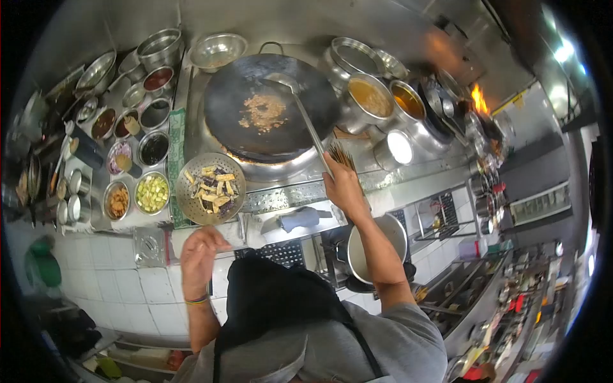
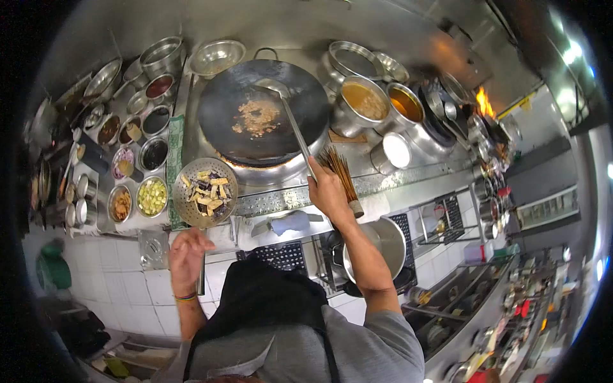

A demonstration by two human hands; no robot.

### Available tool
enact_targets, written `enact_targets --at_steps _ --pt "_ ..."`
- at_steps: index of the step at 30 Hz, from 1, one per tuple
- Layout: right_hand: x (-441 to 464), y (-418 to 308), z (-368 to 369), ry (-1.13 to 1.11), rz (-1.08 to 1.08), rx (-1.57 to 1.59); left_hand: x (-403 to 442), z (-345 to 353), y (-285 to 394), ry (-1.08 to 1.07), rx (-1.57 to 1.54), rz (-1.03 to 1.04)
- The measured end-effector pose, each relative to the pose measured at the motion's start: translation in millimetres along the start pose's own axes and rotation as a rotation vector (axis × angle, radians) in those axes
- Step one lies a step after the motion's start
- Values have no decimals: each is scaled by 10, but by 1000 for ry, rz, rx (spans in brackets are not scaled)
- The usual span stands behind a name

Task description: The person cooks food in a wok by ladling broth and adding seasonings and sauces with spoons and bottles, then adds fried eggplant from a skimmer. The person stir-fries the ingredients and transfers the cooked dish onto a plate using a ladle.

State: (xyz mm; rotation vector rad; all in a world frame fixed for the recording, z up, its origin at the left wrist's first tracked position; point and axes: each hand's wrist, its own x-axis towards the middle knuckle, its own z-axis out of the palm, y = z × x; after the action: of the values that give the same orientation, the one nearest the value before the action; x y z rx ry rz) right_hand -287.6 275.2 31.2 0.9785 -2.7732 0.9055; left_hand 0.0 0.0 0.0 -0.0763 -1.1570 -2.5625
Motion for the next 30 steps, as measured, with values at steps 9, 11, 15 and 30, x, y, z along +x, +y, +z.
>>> enact_targets --at_steps 9,11,15,30 --pt "-1225 38 -793 228 328 335 36 704 -1070 -221 551 -486" --pt "-1709 47 -977 280 478 487 87 582 -1226 -149 695 -537" --pt "-2703 200 -1025 534 661 758 747 668 -1409 -23 1392 308" --pt "-4496 1501 453 333 1367 499 2141 650 -1417 -16 1734 346"
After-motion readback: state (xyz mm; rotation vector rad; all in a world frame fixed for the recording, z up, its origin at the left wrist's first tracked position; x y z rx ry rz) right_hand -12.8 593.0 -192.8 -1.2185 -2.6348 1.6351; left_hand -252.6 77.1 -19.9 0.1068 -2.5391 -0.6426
